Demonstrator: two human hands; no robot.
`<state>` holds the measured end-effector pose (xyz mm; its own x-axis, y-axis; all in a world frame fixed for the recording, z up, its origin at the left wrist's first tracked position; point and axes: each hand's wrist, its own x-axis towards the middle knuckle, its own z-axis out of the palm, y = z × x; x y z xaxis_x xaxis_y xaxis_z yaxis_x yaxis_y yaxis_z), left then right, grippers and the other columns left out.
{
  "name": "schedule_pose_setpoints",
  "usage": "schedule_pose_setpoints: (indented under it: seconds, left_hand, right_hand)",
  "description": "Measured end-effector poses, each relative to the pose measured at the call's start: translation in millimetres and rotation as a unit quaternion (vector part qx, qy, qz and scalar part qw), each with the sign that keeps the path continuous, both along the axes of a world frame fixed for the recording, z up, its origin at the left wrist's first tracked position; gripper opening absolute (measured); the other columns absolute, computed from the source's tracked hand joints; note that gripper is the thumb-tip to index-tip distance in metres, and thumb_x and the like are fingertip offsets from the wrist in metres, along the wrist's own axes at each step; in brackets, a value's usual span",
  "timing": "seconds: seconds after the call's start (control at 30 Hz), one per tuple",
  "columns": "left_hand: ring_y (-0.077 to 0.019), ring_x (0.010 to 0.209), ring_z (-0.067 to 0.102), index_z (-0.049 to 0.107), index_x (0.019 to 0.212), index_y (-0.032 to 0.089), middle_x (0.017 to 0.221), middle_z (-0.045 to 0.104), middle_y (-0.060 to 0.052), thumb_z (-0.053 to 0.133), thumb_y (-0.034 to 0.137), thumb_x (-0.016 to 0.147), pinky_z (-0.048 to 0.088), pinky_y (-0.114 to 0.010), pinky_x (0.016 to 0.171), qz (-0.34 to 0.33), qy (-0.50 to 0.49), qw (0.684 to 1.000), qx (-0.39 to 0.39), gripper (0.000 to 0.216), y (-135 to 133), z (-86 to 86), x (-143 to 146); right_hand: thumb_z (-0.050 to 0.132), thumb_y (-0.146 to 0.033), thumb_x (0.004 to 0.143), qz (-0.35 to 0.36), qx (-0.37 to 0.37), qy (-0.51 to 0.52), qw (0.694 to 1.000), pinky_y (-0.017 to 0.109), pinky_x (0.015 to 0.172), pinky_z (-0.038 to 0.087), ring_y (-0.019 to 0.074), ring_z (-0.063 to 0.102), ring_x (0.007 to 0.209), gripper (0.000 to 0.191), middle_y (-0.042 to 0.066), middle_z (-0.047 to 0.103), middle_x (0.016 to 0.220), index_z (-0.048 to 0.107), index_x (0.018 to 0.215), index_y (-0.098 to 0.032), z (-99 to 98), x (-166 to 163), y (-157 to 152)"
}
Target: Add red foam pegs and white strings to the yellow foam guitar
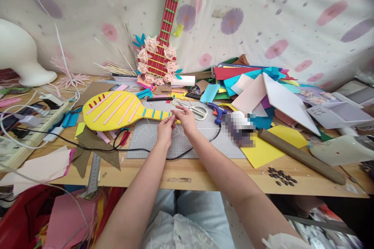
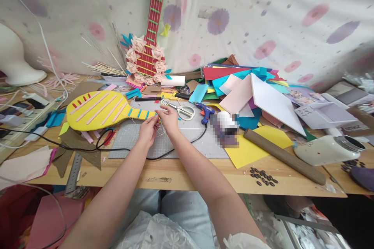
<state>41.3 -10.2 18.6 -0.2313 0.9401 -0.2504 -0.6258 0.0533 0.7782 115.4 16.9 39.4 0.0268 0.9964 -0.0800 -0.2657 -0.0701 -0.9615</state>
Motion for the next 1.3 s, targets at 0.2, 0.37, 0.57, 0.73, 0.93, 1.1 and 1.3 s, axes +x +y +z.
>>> schedule_pose_setpoints:
  seconds: [0.2, 0.37, 0.57, 0.73, 0.93, 1.1, 1.3]
  left_hand:
    - [-0.0037, 0.051, 0.044, 0.07, 0.068, 0.013, 0.061, 0.06, 0.0, 0.08, 0.027, 0.052, 0.033, -0.019, 0.052, 0.022, 0.036, 0.999, 0.001, 0.023, 0.7, -0.3, 1.5]
    - [-0.0043, 0.051, 0.041, 0.07, 0.069, 0.013, 0.064, 0.061, 0.0, 0.078, 0.029, 0.055, 0.032, -0.02, 0.052, 0.035, 0.063, 0.997, 0.005, 0.023, -0.2, -1.4, 1.3]
    - [-0.0048, 0.05, 0.038, 0.069, 0.07, 0.013, 0.058, 0.056, 0.002, 0.077, 0.036, 0.055, 0.029, -0.021, 0.051, 0.038, 0.107, 0.993, 0.01, 0.028, -1.5, -2.6, 1.8]
    - [-0.0065, 0.054, 0.043, 0.069, 0.07, 0.013, 0.064, 0.06, -0.001, 0.074, 0.032, 0.059, 0.034, -0.023, 0.056, 0.022, 0.111, 0.994, 0.001, 0.022, -1.3, -0.6, 2.1]
    - [-0.0134, 0.083, 0.057, 0.069, 0.075, 0.017, 0.088, 0.067, -0.004, 0.067, 0.018, 0.061, 0.041, -0.026, 0.077, 0.112, 0.132, 0.985, 0.001, 0.014, 3.0, 9.7, -7.4]
    - [-0.0126, 0.082, 0.058, 0.071, 0.073, 0.016, 0.088, 0.068, -0.006, 0.072, 0.025, 0.06, 0.04, -0.023, 0.071, 0.08, 0.077, 0.994, 0.017, 0.016, 5.3, 18.0, -8.2]
    - [-0.0095, 0.072, 0.056, 0.07, 0.069, 0.015, 0.079, 0.067, -0.003, 0.077, 0.027, 0.052, 0.038, -0.021, 0.065, 0.099, 0.047, 0.994, -0.005, 0.022, 4.8, 19.2, -5.6]
  right_hand:
    - [0.066, -0.019, 0.067, 0.036, -0.042, 0.0, 0.998, 0.028, 0.068, 0.05, 0.0117, 0.062, 0.062, 0.024, -0.001, 0.066, 0.064, 0.058, 0.09, -0.017, -0.8, 3.4, 0.0]
    - [0.07, -0.027, 0.064, 0.081, -0.053, 0.006, 0.995, 0.028, 0.069, 0.05, 0.0103, 0.058, 0.059, 0.016, -0.002, 0.064, 0.062, 0.062, 0.073, -0.016, 0.2, 9.0, 0.0]
    - [0.072, -0.031, 0.057, 0.108, -0.028, -0.023, 0.994, 0.028, 0.07, 0.048, 0.012, 0.057, 0.064, 0.017, -0.001, 0.063, 0.064, 0.066, 0.063, -0.017, -2.9, 11.1, 3.8]
    - [0.069, -0.03, 0.057, 0.096, 0.001, -0.053, 0.994, 0.03, 0.07, 0.046, 0.0134, 0.057, 0.065, 0.015, 0.0, 0.063, 0.063, 0.063, 0.061, -0.016, -4.9, 8.4, 7.3]
    - [0.067, -0.036, 0.062, 0.047, 0.062, -0.119, 0.99, 0.032, 0.087, 0.041, 0.0175, 0.06, 0.087, 0.02, 0.003, 0.068, 0.081, 0.065, 0.066, -0.017, -2.8, 8.0, 6.2]
    - [0.067, -0.035, 0.065, 0.074, 0.066, -0.127, 0.987, 0.032, 0.087, 0.042, 0.0174, 0.061, 0.084, 0.017, 0.002, 0.069, 0.078, 0.067, 0.068, -0.018, -3.3, 6.9, 5.6]
    - [0.066, -0.028, 0.067, 0.079, 0.093, -0.143, 0.982, 0.031, 0.088, 0.042, 0.0168, 0.061, 0.086, 0.01, 0.002, 0.069, 0.08, 0.066, 0.066, -0.018, -3.3, 8.6, 5.1]
